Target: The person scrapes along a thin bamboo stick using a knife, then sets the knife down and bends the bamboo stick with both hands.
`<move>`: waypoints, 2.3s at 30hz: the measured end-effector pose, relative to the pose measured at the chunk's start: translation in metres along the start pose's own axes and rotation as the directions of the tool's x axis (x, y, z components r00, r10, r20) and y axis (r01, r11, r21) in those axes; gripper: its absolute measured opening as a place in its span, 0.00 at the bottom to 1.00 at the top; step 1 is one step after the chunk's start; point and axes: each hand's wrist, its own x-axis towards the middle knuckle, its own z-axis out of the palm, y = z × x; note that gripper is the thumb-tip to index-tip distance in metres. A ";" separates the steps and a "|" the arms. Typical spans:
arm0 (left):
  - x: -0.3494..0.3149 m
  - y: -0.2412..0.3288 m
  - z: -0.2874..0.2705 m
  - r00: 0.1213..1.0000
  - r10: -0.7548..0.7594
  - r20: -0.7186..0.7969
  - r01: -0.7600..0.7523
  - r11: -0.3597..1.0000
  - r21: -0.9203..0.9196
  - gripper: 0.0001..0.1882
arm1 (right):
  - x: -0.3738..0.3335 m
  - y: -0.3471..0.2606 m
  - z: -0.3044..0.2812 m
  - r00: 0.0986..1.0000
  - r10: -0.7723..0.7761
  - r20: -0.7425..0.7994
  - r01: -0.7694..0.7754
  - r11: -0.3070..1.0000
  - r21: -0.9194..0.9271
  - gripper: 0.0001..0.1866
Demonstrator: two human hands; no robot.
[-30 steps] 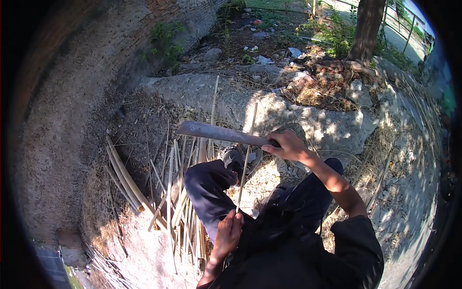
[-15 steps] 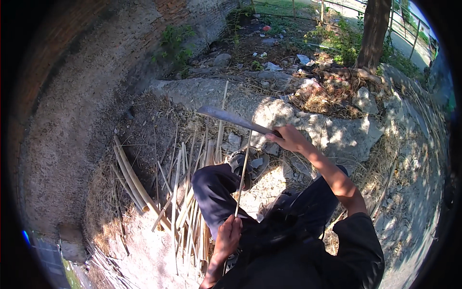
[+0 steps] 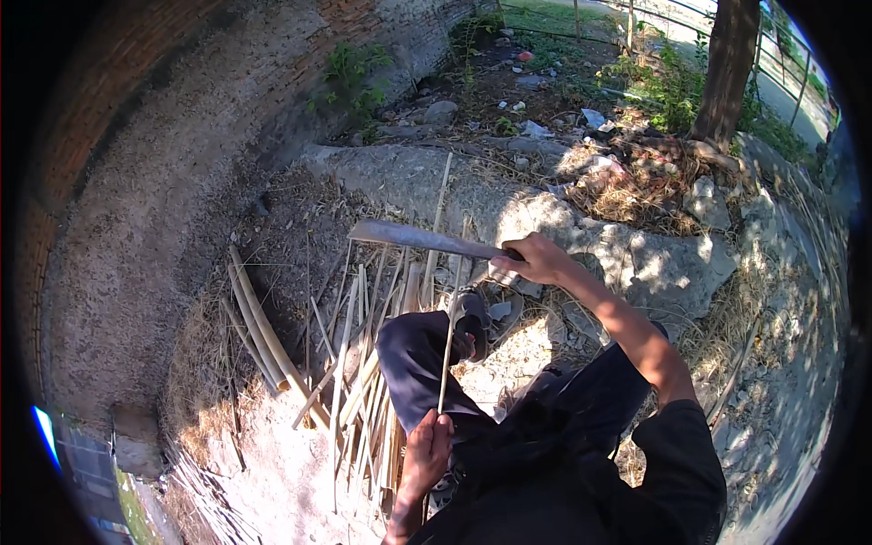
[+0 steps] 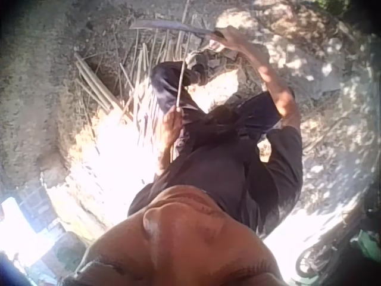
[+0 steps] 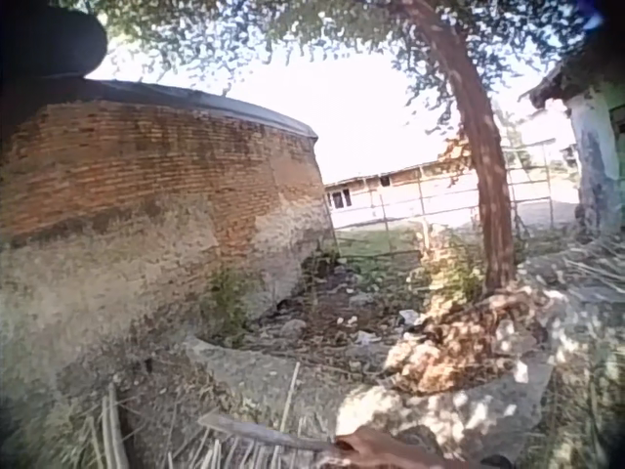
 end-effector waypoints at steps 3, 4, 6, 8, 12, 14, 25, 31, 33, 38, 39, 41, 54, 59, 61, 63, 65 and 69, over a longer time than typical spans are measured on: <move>0.003 -0.017 0.002 1.000 -0.029 0.009 0.030 0.999 -0.013 0.15 | 0.003 0.003 -0.002 0.990 0.140 0.000 -0.140 0.990 -0.001 0.35; 0.008 -0.026 0.002 0.984 -0.164 0.075 0.174 0.972 -0.159 0.15 | 0.005 0.003 -0.002 0.987 0.159 0.020 -0.159 0.987 0.004 0.35; 0.012 -0.006 -0.002 0.978 -0.179 0.109 0.192 0.973 -0.125 0.15 | 0.004 -0.001 0.007 0.999 0.006 0.041 -0.007 1.000 0.029 0.37; 0.010 0.001 -0.006 0.998 0.056 0.023 -0.058 0.995 0.077 0.13 | 0.015 0.005 0.012 0.994 -0.108 0.018 0.109 0.992 -0.063 0.38; 0.000 -0.003 -0.017 0.996 0.089 -0.004 -0.088 0.987 0.134 0.11 | 0.043 0.103 -0.015 0.876 0.478 -0.067 -0.483 0.868 -0.116 0.43; 0.009 -0.005 -0.020 0.962 -0.252 0.109 0.269 0.946 -0.182 0.11 | -0.007 0.214 -0.042 0.709 0.633 -0.312 -0.677 0.734 -0.048 0.44; 0.050 -0.052 -0.084 0.956 0.009 -0.295 0.082 0.952 0.295 0.15 | -0.212 0.264 0.129 0.541 0.801 -0.255 -0.841 0.520 -0.151 0.23; 0.115 -0.026 -0.075 0.964 0.107 -0.245 0.048 0.833 0.551 0.14 | -0.227 0.213 0.187 0.476 0.849 -0.231 -0.867 0.497 0.038 0.24; 0.144 -0.034 -0.058 0.924 0.316 -0.216 -0.120 0.775 0.621 0.11 | -0.238 0.217 0.193 0.352 0.917 -0.188 -0.926 0.370 0.073 0.26; 0.198 -0.011 -0.019 0.905 0.403 -0.139 -0.239 0.750 0.616 0.08 | -0.260 0.234 0.206 0.373 0.912 -0.171 -0.926 0.376 -0.015 0.30; 0.204 -0.007 -0.014 0.867 0.480 -0.132 -0.302 0.718 0.627 0.07 | -0.259 0.231 0.209 0.403 0.896 -0.187 -0.914 0.402 -0.046 0.30; 0.222 -0.025 -0.004 0.871 0.480 -0.107 -0.289 0.675 0.679 0.07 | -0.256 0.227 0.215 0.419 0.893 -0.162 -0.908 0.413 -0.069 0.30; 0.219 -0.010 0.009 0.793 0.609 -0.014 -0.487 0.648 0.586 0.16 | -0.293 0.256 0.257 0.680 0.727 -0.092 -0.733 0.674 -0.096 0.30; 0.219 -0.004 0.013 0.755 0.653 -0.054 -0.500 0.628 0.596 0.19 | -0.280 0.253 0.238 0.708 0.687 -0.167 -0.683 0.725 0.087 0.22; 0.217 -0.009 0.011 0.763 0.644 -0.048 -0.484 0.619 0.618 0.19 | -0.247 0.215 0.229 0.718 0.657 -0.227 -0.587 0.748 0.308 0.16; 0.218 -0.012 0.013 0.768 0.640 -0.038 -0.480 0.613 0.628 0.20 | -0.222 0.174 0.207 0.772 0.554 -0.310 -0.448 0.822 0.352 0.10; 0.221 -0.009 0.020 0.765 0.643 -0.027 -0.497 0.616 0.611 0.20 | -0.199 0.126 0.164 0.835 0.369 -0.409 -0.325 0.929 0.174 0.06; 0.216 -0.008 0.012 0.787 0.616 -0.030 -0.451 0.609 0.653 0.20 | -0.150 0.016 0.080 0.899 0.067 -0.432 -0.089 0.996 -0.031 0.09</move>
